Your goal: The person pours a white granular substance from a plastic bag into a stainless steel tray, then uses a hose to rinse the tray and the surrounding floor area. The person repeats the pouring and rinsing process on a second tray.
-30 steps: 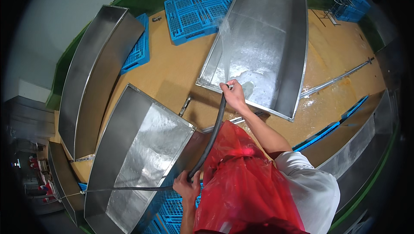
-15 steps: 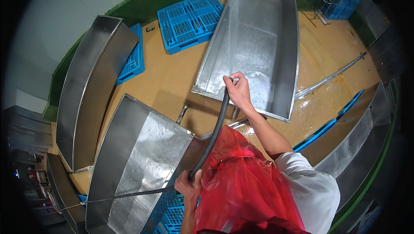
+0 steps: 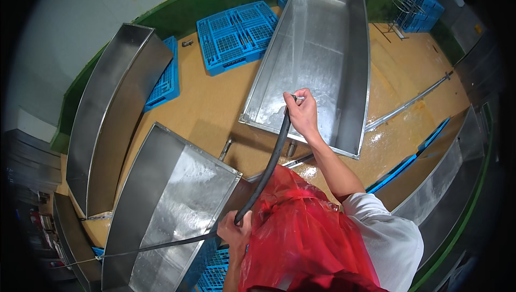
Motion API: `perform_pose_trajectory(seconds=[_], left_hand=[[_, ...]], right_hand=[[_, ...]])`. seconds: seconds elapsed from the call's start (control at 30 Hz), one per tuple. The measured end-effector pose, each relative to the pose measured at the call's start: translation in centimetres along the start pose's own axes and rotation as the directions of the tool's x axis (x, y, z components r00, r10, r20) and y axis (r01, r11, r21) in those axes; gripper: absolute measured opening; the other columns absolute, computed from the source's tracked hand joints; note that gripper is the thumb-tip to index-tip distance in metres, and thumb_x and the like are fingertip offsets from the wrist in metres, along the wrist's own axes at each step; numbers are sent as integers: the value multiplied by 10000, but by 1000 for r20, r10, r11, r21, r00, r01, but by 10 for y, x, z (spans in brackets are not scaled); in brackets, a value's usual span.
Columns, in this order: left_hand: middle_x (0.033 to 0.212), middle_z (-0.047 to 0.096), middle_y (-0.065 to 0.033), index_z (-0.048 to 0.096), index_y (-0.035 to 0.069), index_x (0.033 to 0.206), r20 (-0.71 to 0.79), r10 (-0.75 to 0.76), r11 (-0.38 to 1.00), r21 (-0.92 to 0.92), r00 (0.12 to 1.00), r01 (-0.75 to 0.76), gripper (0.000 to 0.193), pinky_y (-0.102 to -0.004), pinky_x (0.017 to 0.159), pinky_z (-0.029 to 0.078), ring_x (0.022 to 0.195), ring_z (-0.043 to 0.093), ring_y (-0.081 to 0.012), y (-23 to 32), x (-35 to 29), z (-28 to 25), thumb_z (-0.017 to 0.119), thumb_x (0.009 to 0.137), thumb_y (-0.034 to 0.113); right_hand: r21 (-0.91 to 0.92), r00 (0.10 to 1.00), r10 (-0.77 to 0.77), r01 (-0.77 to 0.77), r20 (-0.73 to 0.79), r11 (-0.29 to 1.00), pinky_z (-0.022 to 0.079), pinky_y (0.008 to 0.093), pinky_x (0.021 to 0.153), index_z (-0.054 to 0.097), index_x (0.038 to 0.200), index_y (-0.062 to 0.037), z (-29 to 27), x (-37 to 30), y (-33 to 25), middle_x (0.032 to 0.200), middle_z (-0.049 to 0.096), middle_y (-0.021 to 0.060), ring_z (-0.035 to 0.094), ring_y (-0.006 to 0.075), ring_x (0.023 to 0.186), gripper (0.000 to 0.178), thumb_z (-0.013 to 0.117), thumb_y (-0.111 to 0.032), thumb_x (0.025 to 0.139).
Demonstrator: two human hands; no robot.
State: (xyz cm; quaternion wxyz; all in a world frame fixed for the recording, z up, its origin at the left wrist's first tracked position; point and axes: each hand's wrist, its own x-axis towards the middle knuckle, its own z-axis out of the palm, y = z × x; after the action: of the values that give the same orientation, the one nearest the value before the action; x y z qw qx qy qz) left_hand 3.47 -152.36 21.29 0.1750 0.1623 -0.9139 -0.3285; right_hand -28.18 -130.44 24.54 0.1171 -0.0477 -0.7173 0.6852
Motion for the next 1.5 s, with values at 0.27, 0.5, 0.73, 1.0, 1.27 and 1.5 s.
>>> perform_pose_trajectory(seconds=[0.27,0.5,0.73,1.0,1.27,1.5], left_hand=[[542,527,-54,631,117,719,9,65,996,53,998,-66,287,-410,506,435,485,569,-308,-5,10,2,864,802,264],[548,515,-52,629,107,725,9,70,997,-22,998,-70,285,-409,516,425,494,567,-303,-7,17,3,850,822,258],[570,510,-43,641,109,723,-33,92,995,-45,995,-93,290,-426,510,389,499,534,-292,-12,23,6,869,794,274],[569,529,-48,646,108,726,-48,86,995,-41,995,-88,291,-429,518,399,504,544,-299,-10,26,3,870,793,281],[576,580,-100,682,78,741,16,-43,998,-36,999,43,276,-401,538,461,525,608,-315,-6,23,-2,849,817,283],[568,577,-94,669,85,732,27,-33,999,11,999,32,290,-405,532,456,518,607,-321,-4,24,-4,852,813,295]], right_hand=[[-22,998,-45,44,-47,999,317,304,463,516,991,-18,1,2,-10,552,522,-18,439,54,498,344,737,-279,955],[-47,995,-76,73,-65,996,317,307,466,519,1006,-9,3,4,-21,551,517,-15,427,57,497,349,733,-279,956],[-28,994,-108,108,-26,994,343,294,468,491,1021,-28,9,9,-32,576,562,10,474,63,509,328,724,-255,982],[-1,996,-87,87,-6,996,320,309,468,501,1014,-23,20,16,-18,562,533,-3,450,63,506,345,726,-280,968],[-87,1000,-16,16,2,996,333,314,468,527,984,-27,28,20,14,554,533,-3,463,73,501,370,743,-325,950],[-101,1000,-4,2,-25,995,328,317,467,529,990,-22,26,17,6,556,525,-10,446,68,498,364,742,-315,950]])
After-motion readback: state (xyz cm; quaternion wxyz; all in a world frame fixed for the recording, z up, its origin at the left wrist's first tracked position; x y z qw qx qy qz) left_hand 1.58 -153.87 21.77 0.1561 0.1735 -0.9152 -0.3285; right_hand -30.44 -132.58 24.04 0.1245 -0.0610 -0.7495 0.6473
